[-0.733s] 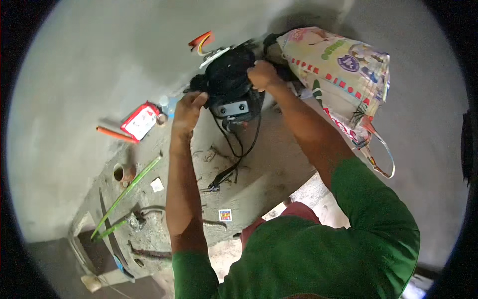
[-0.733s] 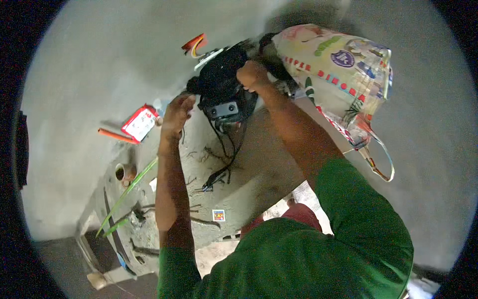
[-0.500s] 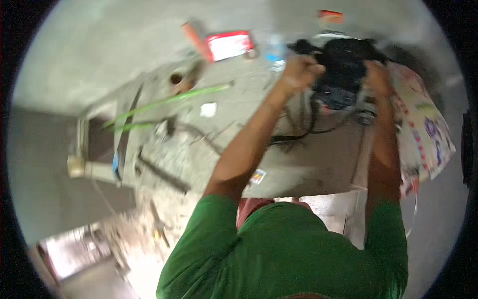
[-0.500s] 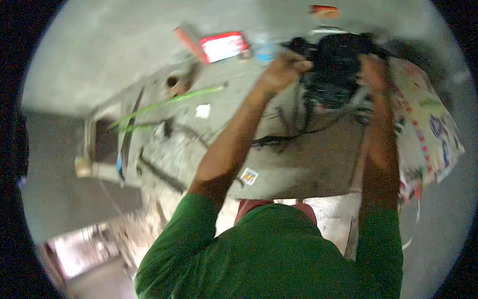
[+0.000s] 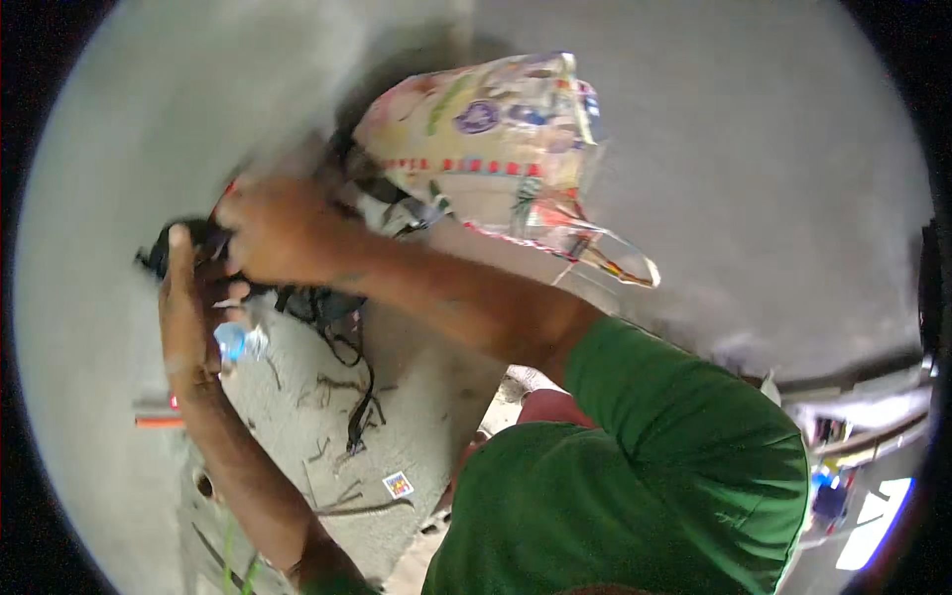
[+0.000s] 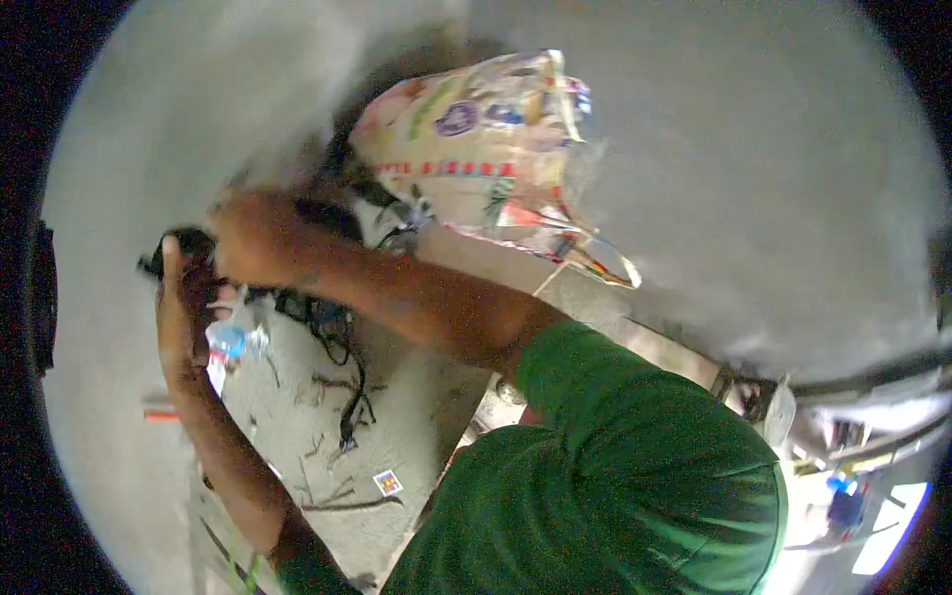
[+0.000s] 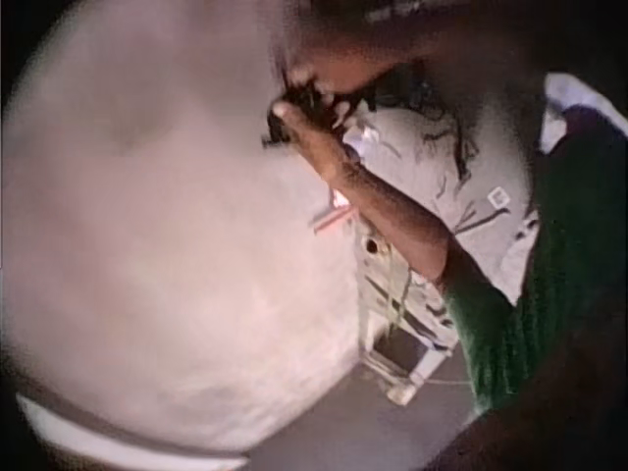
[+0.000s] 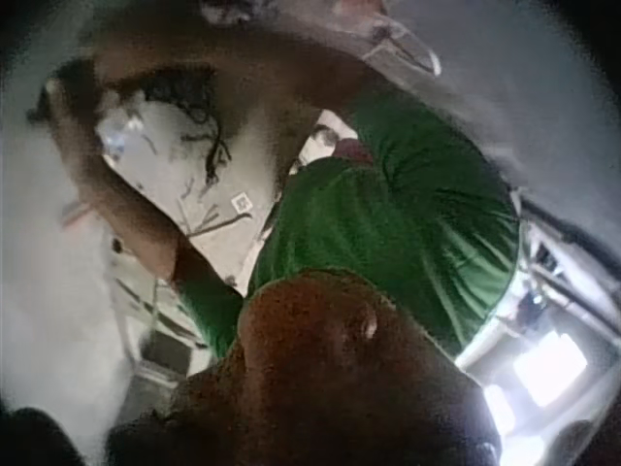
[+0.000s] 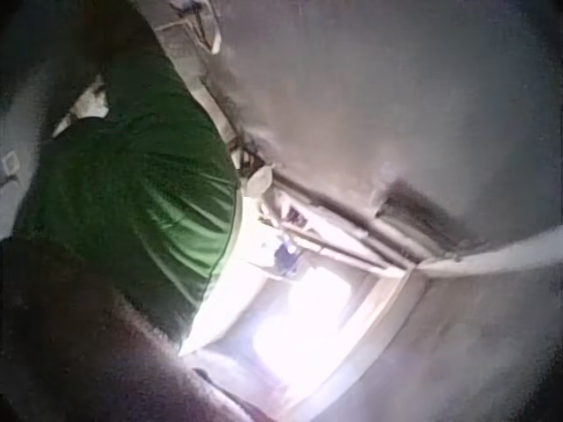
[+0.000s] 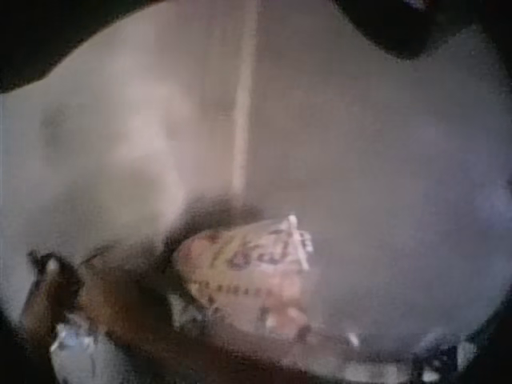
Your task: The person unpacks tools from a box and bag, connects an angle grinder to an electrical cord, and cuts a metal rod with the angle grinder.
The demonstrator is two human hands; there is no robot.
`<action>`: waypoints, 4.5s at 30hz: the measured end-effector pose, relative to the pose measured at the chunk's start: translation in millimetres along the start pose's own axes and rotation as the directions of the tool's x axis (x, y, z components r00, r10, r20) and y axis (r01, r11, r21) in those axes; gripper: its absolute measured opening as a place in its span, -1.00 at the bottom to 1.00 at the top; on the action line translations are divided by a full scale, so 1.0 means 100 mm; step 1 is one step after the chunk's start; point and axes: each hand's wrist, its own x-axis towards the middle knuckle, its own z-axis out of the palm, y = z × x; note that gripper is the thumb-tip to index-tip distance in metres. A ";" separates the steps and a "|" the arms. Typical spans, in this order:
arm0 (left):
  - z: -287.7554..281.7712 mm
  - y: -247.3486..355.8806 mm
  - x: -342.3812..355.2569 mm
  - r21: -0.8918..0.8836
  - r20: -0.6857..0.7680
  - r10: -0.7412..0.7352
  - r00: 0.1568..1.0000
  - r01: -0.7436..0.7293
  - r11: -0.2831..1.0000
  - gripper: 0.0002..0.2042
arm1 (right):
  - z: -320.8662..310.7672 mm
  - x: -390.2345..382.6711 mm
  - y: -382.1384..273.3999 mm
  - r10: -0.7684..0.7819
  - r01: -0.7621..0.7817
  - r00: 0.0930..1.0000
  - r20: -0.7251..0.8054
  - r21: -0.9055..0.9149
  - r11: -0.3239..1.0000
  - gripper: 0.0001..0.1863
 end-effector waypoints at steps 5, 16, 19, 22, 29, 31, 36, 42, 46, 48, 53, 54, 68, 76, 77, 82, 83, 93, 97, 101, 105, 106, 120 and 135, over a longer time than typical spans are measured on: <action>-0.08 -0.38 0.71 -0.198 -0.074 0.057 0.996 -0.071 0.978 -0.68 | 0.07 0.01 -0.23 -0.100 0.120 0.978 0.184 -0.098 0.988 -0.82; -0.29 0.37 0.66 -0.323 0.066 0.100 0.993 -0.074 0.944 -0.67 | -3.14 1.02 1.58 0.131 0.291 0.736 0.664 -0.485 0.825 -0.61; -0.32 0.53 0.51 -0.287 0.092 0.101 0.991 -0.071 0.955 -0.66 | -3.48 0.20 2.02 0.187 0.227 0.746 0.639 -0.507 0.831 -0.66; -0.12 0.65 0.32 -0.212 0.202 0.120 0.972 -0.077 0.974 -0.67 | -3.41 -0.61 2.39 0.176 0.166 0.777 0.604 -0.467 0.869 -0.72; 0.40 0.77 0.21 -0.197 0.073 0.112 0.991 -0.096 0.976 -0.67 | -2.24 -0.85 4.22 0.231 0.163 0.789 0.569 -0.556 0.815 -0.78; 0.35 0.75 0.09 -0.209 0.032 0.090 0.995 -0.081 0.974 -0.67 | -2.23 -0.87 4.22 0.240 0.083 0.736 0.633 -0.437 0.896 -0.71; 0.32 0.73 -0.25 -0.179 -0.086 0.048 0.995 -0.063 0.982 -0.65 | -2.43 -0.64 3.86 0.382 0.225 0.558 0.737 -0.577 0.785 -0.57; 0.41 0.66 -0.35 -0.155 -0.111 0.048 0.993 -0.065 0.986 -0.67 | -2.45 -0.70 3.67 0.229 0.289 0.624 0.747 -0.493 0.821 -0.48; 0.47 0.75 -0.32 -0.124 -0.045 0.083 0.995 -0.088 0.988 -0.70 | -2.07 -0.66 3.94 0.275 0.185 0.675 0.685 -0.517 0.836 -0.52; 0.65 0.85 -0.22 -0.166 -0.109 0.078 0.991 -0.096 0.982 -0.72 | -1.89 -0.64 4.27 0.366 0.119 0.693 0.621 -0.600 0.791 -0.55; 0.46 0.75 -0.24 -0.172 -0.156 0.083 0.984 -0.110 0.979 -0.73 | -2.70 -0.22 3.09 0.331 0.051 0.695 0.638 -0.503 0.863 -0.66; 0.48 0.79 -0.11 -0.191 -0.138 0.102 0.985 -0.127 0.973 -0.71 | -2.74 -0.22 3.12 0.334 0.050 0.698 0.634 -0.507 0.860 -0.66; 0.82 0.85 0.80 -0.410 -0.114 0.270 0.956 -0.292 0.864 -0.63 | -4.01 -0.26 2.12 0.166 0.161 0.743 0.649 -0.413 0.896 -0.68; 1.07 0.70 0.91 -0.366 -0.089 0.277 0.957 -0.290 0.884 -0.65 | -4.50 -0.26 0.76 0.500 -0.395 0.851 0.158 -0.435 0.809 -0.70; 1.05 0.65 0.91 -0.421 -0.054 0.268 0.962 -0.266 0.867 -0.66 | -4.44 -0.16 0.67 0.548 -0.453 0.827 0.123 -0.432 0.780 -0.70; 0.95 0.51 0.90 -0.395 -0.003 0.223 0.975 -0.206 0.895 -0.61 | -4.01 0.16 0.50 0.435 -0.354 0.893 0.114 -0.418 0.836 -0.75; 1.01 0.52 0.93 -0.405 0.018 0.234 0.972 -0.207 0.891 -0.61 | -3.89 0.21 0.67 0.308 -0.220 0.938 0.162 -0.408 0.886 -0.75; 1.58 0.44 0.59 -0.288 -0.179 0.075 0.981 -0.125 0.949 -0.39 | -2.48 0.38 1.23 -0.061 0.279 0.882 0.467 -0.414 0.866 -0.72; 1.51 0.21 0.57 -0.206 -0.158 0.085 0.984 -0.117 0.972 -0.33 | -2.41 0.29 1.43 -0.023 0.175 0.871 0.492 -0.265 0.948 -0.68; 1.56 0.19 0.47 -0.110 -0.133 0.016 0.991 -0.031 0.994 -0.41 | -2.48 0.25 1.56 0.026 0.055 0.835 0.549 -0.130 0.990 -0.60; 1.56 0.23 0.46 -0.034 -0.055 0.055 0.997 -0.057 0.998 -0.36 | -2.52 0.19 1.49 0.071 -0.034 0.849 0.524 -0.081 0.996 -0.67; 1.64 0.28 0.42 -0.087 -0.057 0.033 0.998 -0.038 0.996 -0.34 | -2.49 0.15 1.42 0.042 0.081 0.844 0.535 -0.205 0.975 -0.70; 1.76 0.19 0.26 -0.390 0.159 0.112 0.981 -0.042 0.920 -0.45 | -2.60 0.37 1.94 0.057 -0.027 0.890 0.453 -0.072 0.997 -0.65; 1.98 -0.04 -0.02 -0.195 0.038 0.073 0.997 -0.065 0.979 -0.40 | -2.44 -0.13 2.20 0.172 -0.182 0.839 0.516 -0.032 0.983 -0.59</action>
